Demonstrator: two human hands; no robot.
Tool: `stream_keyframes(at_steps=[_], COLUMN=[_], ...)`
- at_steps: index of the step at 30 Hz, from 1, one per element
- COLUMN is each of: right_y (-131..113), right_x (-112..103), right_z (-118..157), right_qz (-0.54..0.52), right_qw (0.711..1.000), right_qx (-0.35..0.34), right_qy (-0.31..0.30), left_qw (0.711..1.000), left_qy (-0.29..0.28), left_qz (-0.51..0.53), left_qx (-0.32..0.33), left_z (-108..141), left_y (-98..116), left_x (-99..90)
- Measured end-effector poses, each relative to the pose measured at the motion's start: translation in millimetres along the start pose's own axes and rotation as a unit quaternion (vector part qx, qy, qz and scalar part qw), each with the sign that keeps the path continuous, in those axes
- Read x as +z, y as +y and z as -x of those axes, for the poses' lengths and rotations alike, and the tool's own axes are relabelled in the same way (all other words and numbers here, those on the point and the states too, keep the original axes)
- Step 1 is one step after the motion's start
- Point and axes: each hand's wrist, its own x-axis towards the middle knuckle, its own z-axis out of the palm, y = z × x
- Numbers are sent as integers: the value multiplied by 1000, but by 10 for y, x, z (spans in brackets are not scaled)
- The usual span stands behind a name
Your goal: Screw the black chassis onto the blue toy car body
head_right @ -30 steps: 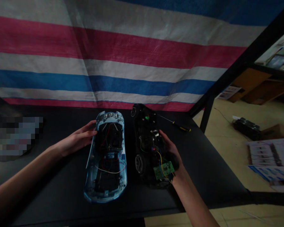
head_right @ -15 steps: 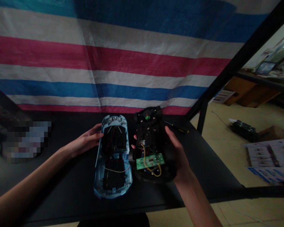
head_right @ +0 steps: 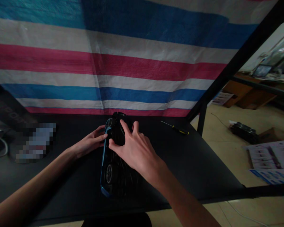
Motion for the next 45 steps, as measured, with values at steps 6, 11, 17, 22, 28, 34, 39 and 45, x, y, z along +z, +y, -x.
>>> stream_keyframes(at_steps=[6, 11, 17, 22, 28, 34, 39, 45], right_y=[-99, -156, -42, 504, 1127, 1169, 1134, 1351], right_x=[42, 204, 191, 299, 640, 716, 748, 566], right_z=[-68, -79, -103, -318, -601, -563, -532, -573], right_qz=[40, 103, 109, -35, -353, -443, -443, -371], right_qw=[999, 994, 993, 998, 928, 891, 892, 919], right_qx=[-3, -10, -32, -59, -95, -94, -93, -135], right_qy=[-8, -34, -35, 12, -65, -40, 6, 5], left_qw=[1000, 1000, 998, 995, 998, 994, 993, 990], left_qy=[0, 9, -7, -24, 9, 54, 72, 89], left_qz=[6, 5, 42, 75, 25, -41, -50, -44], left_qx=[-3, -21, -35, -54, -51, -88, -85, -99], left_z=[10, 27, 31, 25, 61, 67, 15, -6], left_y=[3, 18, 7, -15, 21, 72, 23, -16], left_x=[16, 55, 45, 15, 36, 23, -2, -42])
